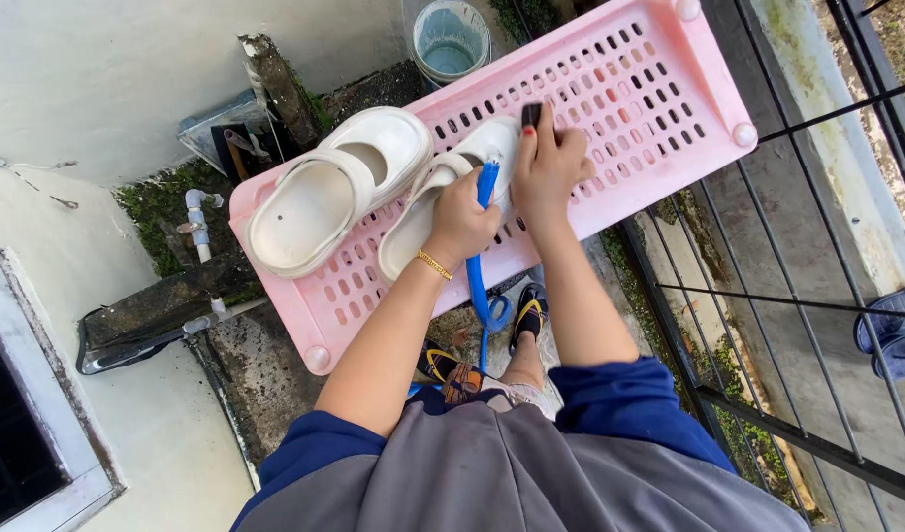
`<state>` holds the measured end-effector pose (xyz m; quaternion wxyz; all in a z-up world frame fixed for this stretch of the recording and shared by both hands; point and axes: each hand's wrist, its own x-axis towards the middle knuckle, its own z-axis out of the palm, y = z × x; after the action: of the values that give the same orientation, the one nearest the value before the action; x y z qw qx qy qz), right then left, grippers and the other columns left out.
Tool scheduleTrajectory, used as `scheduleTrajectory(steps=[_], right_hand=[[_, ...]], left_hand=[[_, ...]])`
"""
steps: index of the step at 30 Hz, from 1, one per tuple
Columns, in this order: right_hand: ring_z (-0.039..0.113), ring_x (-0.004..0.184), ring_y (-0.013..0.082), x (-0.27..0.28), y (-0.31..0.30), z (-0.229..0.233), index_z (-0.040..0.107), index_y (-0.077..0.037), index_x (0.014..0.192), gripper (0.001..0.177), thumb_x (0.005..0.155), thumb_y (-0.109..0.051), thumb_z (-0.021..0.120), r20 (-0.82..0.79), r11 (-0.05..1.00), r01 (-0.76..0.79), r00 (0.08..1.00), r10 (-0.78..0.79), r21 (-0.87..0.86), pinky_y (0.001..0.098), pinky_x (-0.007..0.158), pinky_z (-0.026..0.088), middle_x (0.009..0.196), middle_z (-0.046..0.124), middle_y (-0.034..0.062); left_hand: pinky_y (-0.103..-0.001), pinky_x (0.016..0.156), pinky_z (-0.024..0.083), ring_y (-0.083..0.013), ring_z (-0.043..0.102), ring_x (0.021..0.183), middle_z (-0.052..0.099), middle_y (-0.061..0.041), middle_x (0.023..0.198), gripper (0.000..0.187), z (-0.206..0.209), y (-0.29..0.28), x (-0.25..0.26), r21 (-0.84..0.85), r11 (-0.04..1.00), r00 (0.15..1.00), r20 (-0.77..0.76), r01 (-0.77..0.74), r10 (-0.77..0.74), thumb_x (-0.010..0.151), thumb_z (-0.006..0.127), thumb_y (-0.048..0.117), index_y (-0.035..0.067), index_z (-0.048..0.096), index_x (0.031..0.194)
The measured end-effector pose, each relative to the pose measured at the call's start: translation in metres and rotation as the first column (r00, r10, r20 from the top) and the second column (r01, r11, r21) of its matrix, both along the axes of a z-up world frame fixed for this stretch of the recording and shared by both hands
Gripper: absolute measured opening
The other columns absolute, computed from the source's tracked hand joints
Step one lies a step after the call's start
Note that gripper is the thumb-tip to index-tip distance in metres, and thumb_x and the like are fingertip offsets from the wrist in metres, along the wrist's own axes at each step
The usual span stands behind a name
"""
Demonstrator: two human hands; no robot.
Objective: Cleaning white shoes using a brush and water on a balcony
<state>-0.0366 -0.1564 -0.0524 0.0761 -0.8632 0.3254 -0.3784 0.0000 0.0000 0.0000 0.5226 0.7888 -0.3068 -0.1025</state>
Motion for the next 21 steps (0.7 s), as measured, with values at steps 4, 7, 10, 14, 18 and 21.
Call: scheduleTrajectory(steps=[4, 7, 10, 14, 18, 21], right_hand=[[0.056, 0.093, 0.0213, -0.022, 0.023, 0.003, 0.061, -0.026, 0.142, 0.038, 0.108, -0.042, 0.052, -0.006, 0.971, -0.040, 0.999, 0.043, 0.237, 0.0431, 0.088, 0.023, 0.100, 0.053, 0.0048], [0.055, 0.088, 0.0373, -0.068, 0.078, 0.016, 0.051, -0.009, 0.152, 0.050, 0.105, -0.023, 0.059, 0.097, 0.989, -0.143, 0.985, 0.145, -0.022, 0.0413, 0.081, 0.036, 0.098, 0.052, 0.0187], [0.053, 0.088, 0.0261, -0.055, 0.070, -0.001, 0.057, -0.009, 0.145, 0.043, 0.108, -0.030, 0.050, 0.037, 0.996, -0.083, 0.996, 0.084, -0.009, 0.0379, 0.081, 0.024, 0.100, 0.051, 0.0106], [0.057, 0.092, 0.0236, 0.013, -0.010, -0.008, 0.063, -0.027, 0.139, 0.043, 0.106, -0.050, 0.050, -0.083, 0.973, 0.016, 0.997, 0.003, 0.229, 0.0452, 0.086, 0.024, 0.098, 0.052, 0.0052], [0.059, 0.094, 0.0312, -0.021, 0.023, -0.003, 0.052, -0.023, 0.151, 0.043, 0.109, -0.033, 0.054, 0.055, 0.999, -0.037, 0.998, 0.035, 0.040, 0.0420, 0.083, 0.026, 0.101, 0.054, 0.0126], [0.056, 0.092, 0.0266, -0.089, 0.093, 0.011, 0.052, -0.019, 0.152, 0.048, 0.107, -0.033, 0.053, 0.037, 0.988, -0.114, 0.993, 0.110, 0.100, 0.0381, 0.082, 0.025, 0.104, 0.052, 0.0093]], left_hand=[[-0.039, 0.059, 0.052, -0.0320, 0.064, 0.063, 0.057, -0.007, 0.064, 0.013, 0.006, 0.007, -0.007, 0.003, 1.000, 1.000, 0.001, 0.001, -0.001, 0.065, 0.057, 0.014, 0.014, 0.056, 0.077], [-0.049, 0.060, 0.051, -0.0435, 0.065, 0.072, 0.058, -0.017, 0.067, 0.016, 0.021, 0.003, -0.003, 0.002, 1.000, 1.000, 0.017, 0.006, -0.006, 0.067, 0.059, 0.014, 0.009, 0.059, 0.083], [-0.043, 0.060, 0.053, -0.0363, 0.065, 0.067, 0.059, -0.009, 0.065, 0.014, 0.010, 0.005, 0.003, 0.019, 1.000, 1.000, -0.005, 0.007, -0.007, 0.066, 0.058, 0.014, 0.013, 0.059, 0.080], [-0.045, 0.062, 0.054, -0.0381, 0.068, 0.072, 0.062, -0.010, 0.070, 0.023, 0.000, -0.003, 0.000, 0.056, 0.998, 0.999, 0.040, -0.018, 0.016, 0.066, 0.058, 0.016, 0.012, 0.062, 0.088], [-0.043, 0.062, 0.056, -0.0344, 0.068, 0.072, 0.062, -0.007, 0.070, 0.021, -0.001, 0.001, 0.002, 0.052, 0.999, 0.999, 0.042, -0.015, 0.013, 0.067, 0.058, 0.016, 0.015, 0.063, 0.087], [-0.050, 0.064, 0.055, -0.0408, 0.068, 0.078, 0.064, -0.014, 0.073, 0.027, -0.007, 0.002, -0.006, 0.091, 0.996, 0.999, 0.040, -0.005, 0.002, 0.067, 0.059, 0.017, 0.011, 0.065, 0.093]])
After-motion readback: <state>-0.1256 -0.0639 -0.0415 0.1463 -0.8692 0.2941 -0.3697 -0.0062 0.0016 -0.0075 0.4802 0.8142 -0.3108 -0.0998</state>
